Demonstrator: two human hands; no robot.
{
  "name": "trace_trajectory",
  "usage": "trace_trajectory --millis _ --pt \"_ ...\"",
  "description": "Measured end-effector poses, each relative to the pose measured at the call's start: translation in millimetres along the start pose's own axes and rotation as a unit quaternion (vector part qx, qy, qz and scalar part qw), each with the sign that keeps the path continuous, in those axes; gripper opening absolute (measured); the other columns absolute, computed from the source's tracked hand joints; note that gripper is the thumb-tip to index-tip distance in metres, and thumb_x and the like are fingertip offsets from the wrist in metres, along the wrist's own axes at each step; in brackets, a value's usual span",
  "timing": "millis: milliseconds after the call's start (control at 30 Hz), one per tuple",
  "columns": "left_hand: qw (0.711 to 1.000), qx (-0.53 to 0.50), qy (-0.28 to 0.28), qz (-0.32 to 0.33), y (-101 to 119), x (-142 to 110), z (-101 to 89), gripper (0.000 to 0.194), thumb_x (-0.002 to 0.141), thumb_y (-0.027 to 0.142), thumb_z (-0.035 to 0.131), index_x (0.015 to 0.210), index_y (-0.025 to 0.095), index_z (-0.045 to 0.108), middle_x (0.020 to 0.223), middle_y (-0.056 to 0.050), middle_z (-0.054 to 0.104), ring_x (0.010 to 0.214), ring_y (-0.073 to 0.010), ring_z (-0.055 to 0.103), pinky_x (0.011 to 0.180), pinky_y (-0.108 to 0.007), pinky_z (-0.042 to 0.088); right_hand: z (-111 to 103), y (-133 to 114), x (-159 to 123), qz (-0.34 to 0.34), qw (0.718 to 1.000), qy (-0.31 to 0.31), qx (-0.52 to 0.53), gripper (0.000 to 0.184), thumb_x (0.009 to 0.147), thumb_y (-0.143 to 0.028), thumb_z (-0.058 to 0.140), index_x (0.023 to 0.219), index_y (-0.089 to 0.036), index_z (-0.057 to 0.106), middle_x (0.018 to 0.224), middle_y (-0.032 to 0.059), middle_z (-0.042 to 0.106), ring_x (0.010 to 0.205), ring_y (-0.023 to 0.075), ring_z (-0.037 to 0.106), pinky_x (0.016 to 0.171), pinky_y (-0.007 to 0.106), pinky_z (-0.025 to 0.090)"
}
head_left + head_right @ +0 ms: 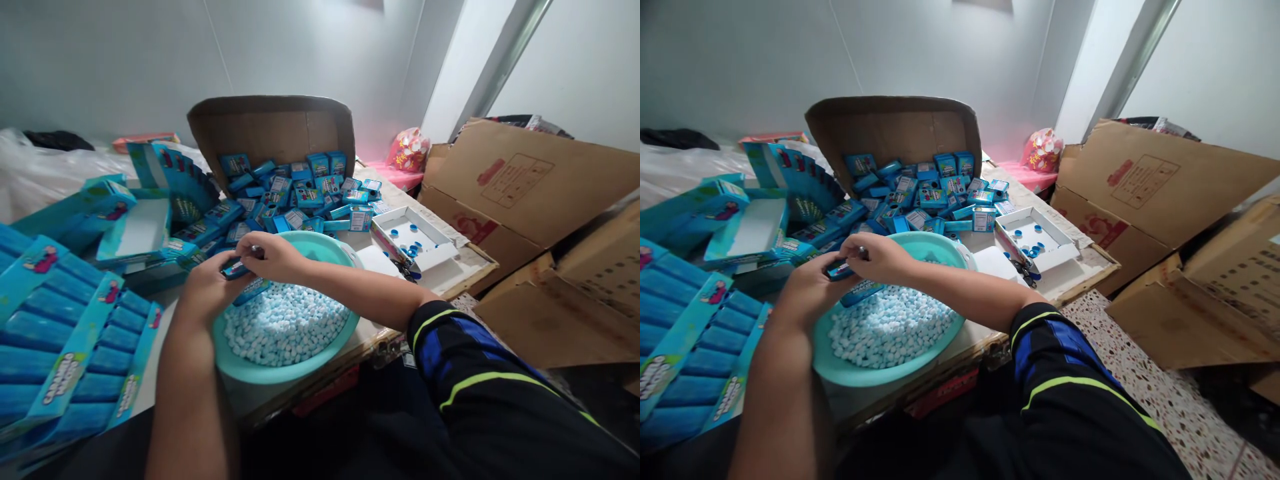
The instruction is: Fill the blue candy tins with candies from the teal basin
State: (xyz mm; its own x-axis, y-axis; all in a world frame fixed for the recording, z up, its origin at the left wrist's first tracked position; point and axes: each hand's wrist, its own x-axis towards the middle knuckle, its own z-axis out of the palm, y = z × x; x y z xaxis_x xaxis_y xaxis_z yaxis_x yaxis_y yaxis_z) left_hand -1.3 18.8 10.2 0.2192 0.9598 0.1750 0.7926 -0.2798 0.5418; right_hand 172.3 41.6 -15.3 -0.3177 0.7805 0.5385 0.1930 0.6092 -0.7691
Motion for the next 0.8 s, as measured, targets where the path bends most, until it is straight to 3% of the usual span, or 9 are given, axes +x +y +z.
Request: trace_trajectory --millis 200,400,600,800 --pt "1.000 0.015 0.013 -0.005 -4.5 1.8 1.7 0.076 0.073 0.064 0.064 0.130 0.014 0.074 0.115 -0.011 0.078 0.103 -0.0298 0.072 0.082 -0.031 0.048 -2.9 -1.0 0.0 -0.009 0.998 0.002 -0.056 0.024 0.083 0.000 0.052 0.095 -0.017 0.064 0.094 0.0005 0.064 0.092 0.0149 0.061 0.085 0.027 0.050" --pt "1.000 0.013 0.007 -0.010 -4.0 2.8 0.8 0.076 0.073 0.067 0.066 0.130 0.018 0.074 0.112 -0.008 0.078 0.101 -0.0301 0.072 0.082 -0.031 0.049 -8.2 -8.2 0.1 -0.001 0.997 -0.010 -0.071 0.033 0.080 0.006 0.046 0.092 -0.018 0.065 0.100 0.0030 0.065 0.100 0.0170 0.062 0.092 0.030 0.053" --pt "1.000 0.005 0.011 -0.008 -0.9 4.3 1.8 0.078 0.067 0.069 0.066 0.126 0.018 0.076 0.112 -0.008 0.080 0.103 -0.0311 0.071 0.083 -0.032 0.051 -11.9 -8.3 4.3 0.004 0.995 -0.013 -0.097 0.035 0.082 0.005 0.046 0.093 -0.019 0.069 0.102 0.0039 0.067 0.104 0.0181 0.065 0.096 0.031 0.054" --pt "0.999 0.040 -0.006 -0.017 -7.5 7.8 -0.6 0.079 0.071 0.068 0.067 0.132 0.018 0.073 0.115 -0.008 0.079 0.099 -0.0299 0.071 0.078 -0.031 0.049 -15.7 -7.3 6.3 -0.022 0.993 -0.031 -0.115 0.030 0.083 0.000 0.047 0.092 -0.020 0.068 0.103 0.0033 0.070 0.105 0.0192 0.066 0.094 0.030 0.054"
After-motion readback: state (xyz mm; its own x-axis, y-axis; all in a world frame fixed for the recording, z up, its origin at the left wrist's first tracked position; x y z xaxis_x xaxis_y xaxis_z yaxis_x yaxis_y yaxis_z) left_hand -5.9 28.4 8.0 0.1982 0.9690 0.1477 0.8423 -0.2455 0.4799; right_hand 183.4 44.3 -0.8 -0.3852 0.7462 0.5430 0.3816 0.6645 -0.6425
